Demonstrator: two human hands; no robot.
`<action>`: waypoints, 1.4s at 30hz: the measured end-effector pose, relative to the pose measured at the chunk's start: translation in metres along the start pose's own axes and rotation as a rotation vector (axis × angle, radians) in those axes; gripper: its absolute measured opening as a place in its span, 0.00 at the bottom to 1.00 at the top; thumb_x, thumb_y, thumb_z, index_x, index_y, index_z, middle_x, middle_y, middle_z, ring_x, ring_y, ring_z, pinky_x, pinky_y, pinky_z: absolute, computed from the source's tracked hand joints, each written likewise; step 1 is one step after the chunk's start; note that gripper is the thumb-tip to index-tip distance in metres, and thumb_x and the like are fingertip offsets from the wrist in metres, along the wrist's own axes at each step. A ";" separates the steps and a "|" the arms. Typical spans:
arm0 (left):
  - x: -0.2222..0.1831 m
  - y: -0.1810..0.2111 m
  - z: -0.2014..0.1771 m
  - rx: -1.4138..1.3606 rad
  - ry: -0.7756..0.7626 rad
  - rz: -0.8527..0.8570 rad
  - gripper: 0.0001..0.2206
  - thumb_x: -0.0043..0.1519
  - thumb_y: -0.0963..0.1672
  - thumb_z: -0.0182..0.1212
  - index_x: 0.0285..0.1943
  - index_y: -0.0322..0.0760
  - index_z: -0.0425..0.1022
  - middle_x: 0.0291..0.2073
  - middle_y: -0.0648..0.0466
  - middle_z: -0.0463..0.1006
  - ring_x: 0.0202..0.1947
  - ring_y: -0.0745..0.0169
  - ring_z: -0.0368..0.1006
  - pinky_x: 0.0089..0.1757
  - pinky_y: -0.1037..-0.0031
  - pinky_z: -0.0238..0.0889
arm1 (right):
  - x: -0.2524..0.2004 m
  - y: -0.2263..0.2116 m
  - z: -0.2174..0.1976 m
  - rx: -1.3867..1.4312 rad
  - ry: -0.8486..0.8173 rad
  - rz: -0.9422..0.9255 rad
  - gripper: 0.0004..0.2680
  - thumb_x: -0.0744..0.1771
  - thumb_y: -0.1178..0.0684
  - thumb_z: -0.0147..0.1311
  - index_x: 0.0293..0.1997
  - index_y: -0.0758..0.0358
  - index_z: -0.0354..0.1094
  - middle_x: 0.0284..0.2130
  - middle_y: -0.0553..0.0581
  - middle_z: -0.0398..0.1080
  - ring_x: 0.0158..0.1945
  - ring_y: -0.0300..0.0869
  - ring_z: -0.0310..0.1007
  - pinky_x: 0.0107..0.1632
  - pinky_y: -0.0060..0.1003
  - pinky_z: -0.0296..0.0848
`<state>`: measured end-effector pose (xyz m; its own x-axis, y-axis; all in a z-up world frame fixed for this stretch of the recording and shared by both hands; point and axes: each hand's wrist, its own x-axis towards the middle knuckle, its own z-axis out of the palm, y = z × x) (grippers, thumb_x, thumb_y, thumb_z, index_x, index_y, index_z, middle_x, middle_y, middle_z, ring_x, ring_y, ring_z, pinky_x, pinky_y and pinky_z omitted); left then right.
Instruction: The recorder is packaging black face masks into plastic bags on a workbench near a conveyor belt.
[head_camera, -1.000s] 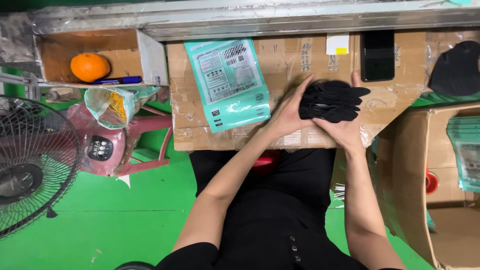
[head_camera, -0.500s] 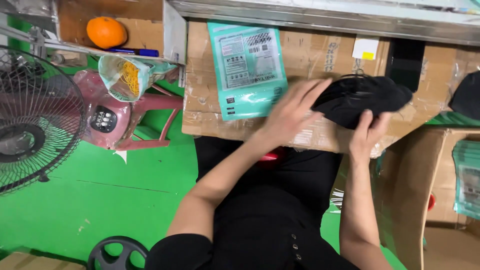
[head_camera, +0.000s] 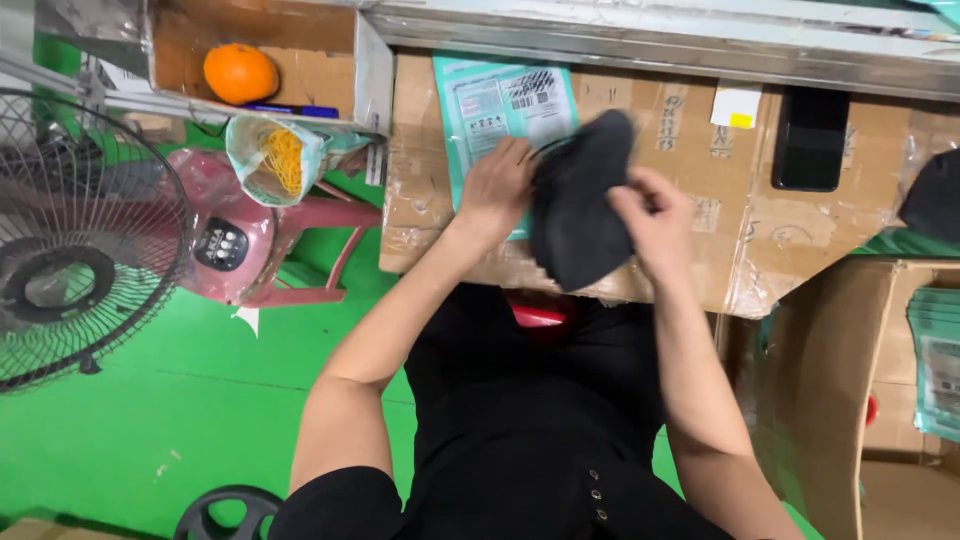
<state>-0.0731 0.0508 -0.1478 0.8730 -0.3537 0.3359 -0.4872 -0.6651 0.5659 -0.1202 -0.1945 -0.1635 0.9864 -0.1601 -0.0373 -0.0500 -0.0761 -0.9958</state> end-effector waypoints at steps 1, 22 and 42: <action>0.003 0.002 -0.004 -0.125 0.073 -0.037 0.16 0.53 0.36 0.61 0.51 0.28 0.73 0.44 0.45 0.73 0.45 0.41 0.70 0.41 0.57 0.68 | 0.001 -0.019 0.020 0.072 -0.111 0.053 0.09 0.68 0.62 0.60 0.53 0.69 0.72 0.39 0.45 0.72 0.42 0.30 0.69 0.47 0.24 0.69; 0.028 0.118 -0.071 -0.538 0.635 -0.140 0.25 0.56 0.41 0.68 0.59 0.21 0.62 0.51 0.39 0.67 0.54 0.49 0.65 0.56 0.63 0.60 | -0.010 -0.048 0.002 0.331 0.161 -0.038 0.08 0.67 0.62 0.62 0.49 0.68 0.72 0.41 0.50 0.67 0.45 0.36 0.68 0.50 0.31 0.72; -0.033 0.117 0.035 -1.066 -0.457 -0.535 0.16 0.69 0.47 0.58 0.62 0.33 0.75 0.55 0.49 0.79 0.59 0.59 0.73 0.59 0.67 0.65 | -0.022 -0.038 -0.003 0.535 0.191 0.237 0.04 0.69 0.63 0.60 0.46 0.70 0.73 0.35 0.58 0.77 0.35 0.40 0.76 0.36 0.32 0.75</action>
<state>-0.1579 -0.0391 -0.1189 0.7905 -0.5404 -0.2882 0.3336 -0.0148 0.9426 -0.1408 -0.1909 -0.1245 0.9101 -0.2897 -0.2963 -0.1298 0.4797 -0.8678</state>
